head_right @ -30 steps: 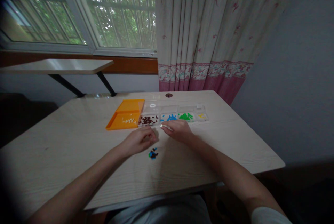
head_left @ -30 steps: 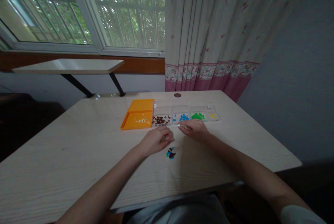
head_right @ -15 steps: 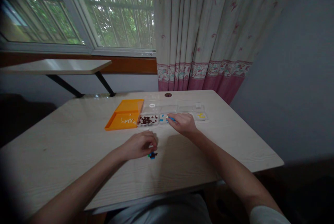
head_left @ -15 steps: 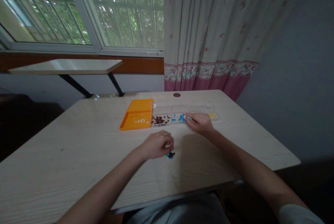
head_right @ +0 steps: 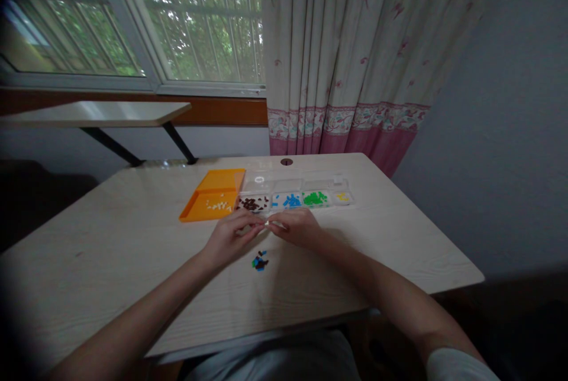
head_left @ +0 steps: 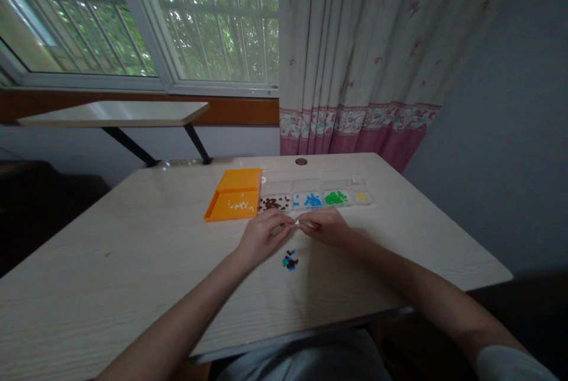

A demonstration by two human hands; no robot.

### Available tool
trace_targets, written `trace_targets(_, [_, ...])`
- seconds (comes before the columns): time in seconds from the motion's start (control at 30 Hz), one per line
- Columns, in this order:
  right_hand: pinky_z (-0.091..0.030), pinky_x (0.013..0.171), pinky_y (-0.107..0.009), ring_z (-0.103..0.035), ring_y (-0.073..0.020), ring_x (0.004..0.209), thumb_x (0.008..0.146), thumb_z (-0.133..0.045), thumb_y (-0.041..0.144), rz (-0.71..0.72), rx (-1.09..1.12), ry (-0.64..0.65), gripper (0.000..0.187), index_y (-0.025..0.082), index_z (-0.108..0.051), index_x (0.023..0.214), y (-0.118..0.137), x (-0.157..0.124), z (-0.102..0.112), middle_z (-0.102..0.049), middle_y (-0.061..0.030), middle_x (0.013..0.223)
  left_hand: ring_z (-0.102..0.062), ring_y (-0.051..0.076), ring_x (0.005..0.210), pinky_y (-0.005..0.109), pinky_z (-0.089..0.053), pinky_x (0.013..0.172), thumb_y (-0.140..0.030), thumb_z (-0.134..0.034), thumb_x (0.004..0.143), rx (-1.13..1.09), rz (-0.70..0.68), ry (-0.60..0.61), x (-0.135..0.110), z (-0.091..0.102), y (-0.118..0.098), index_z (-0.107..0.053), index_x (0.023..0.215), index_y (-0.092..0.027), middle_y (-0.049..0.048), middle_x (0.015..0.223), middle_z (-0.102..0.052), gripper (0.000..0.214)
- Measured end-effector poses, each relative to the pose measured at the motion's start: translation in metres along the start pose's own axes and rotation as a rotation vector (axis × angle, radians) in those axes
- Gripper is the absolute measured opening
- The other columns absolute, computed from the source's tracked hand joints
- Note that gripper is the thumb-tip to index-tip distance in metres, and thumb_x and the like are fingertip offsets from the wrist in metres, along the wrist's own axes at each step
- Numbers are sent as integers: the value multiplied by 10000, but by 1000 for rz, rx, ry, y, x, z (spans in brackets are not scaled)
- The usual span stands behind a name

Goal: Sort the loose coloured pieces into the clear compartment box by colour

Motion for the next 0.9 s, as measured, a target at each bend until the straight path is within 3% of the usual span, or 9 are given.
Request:
trace_targets(0.37, [-366, 525, -179, -511, -79, 474, 826, -478, 370, -17, 43, 18, 260, 199, -672, 838, 6, 1, 0, -602, 12, 526, -563, 137, 757, 243, -443, 697, -250, -475, 830, 44, -42, 32, -1, -2, -1, -621, 822, -171, 54, 777, -622, 166])
trace_targets(0.47, [-366, 515, -171, -510, -75, 467, 802, -511, 334, -54, 82, 98, 213, 208, -676, 848, 6, 0, -2, -610, 20, 535, -563, 135, 750, 228, -437, 681, -251, -485, 815, 60, 5, 29, 2, 5, 2, -615, 812, -170, 45, 778, -616, 153])
trace_targets(0.6, [-383, 539, -155, -552, -72, 519, 781, -529, 256, -69, 161, 317, 173, 230, -679, 863, 8, -4, -5, -666, 24, 648, -567, 141, 744, 227, -429, 672, -269, -487, 794, 134, 121, 20, 9, 24, 18, -616, 795, -171, 40, 791, -625, 162])
trace_targets(0.7, [-386, 548, -151, -559, -68, 525, 763, -547, 236, -29, 195, 453, 177, 245, -681, 878, 13, -4, -5, -687, 30, 718, -569, 169, 753, 245, -415, 654, -322, -484, 781, 337, 303, -16, 10, 40, 39, -620, 780, -180, 40, 802, -635, 197])
trace_targets(0.8, [-389, 551, -152, -549, -65, 503, 761, -548, 241, -36, 199, 538, 191, 254, -678, 901, 15, -4, -5, -689, 37, 713, -571, 198, 730, 255, -378, 574, -383, -467, 780, 542, 480, -10, 8, 51, 61, -636, 790, -203, 51, 820, -646, 246])
trace_targets(0.9, [-401, 594, -156, -579, -74, 566, 769, -536, 223, -51, 219, 569, 200, 255, -675, 908, 16, -3, -5, -692, 35, 751, -576, 221, 730, 258, -353, 540, -416, -460, 779, 628, 555, 35, 3, 56, 76, -651, 809, -212, 71, 840, -655, 281])
Point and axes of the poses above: each hand's wrist, its own x-axis towards the middle knuckle, its own z-axis out of the back of the hand, y = z × x, the point moved 1 cm from there along x, towards the middle knuckle
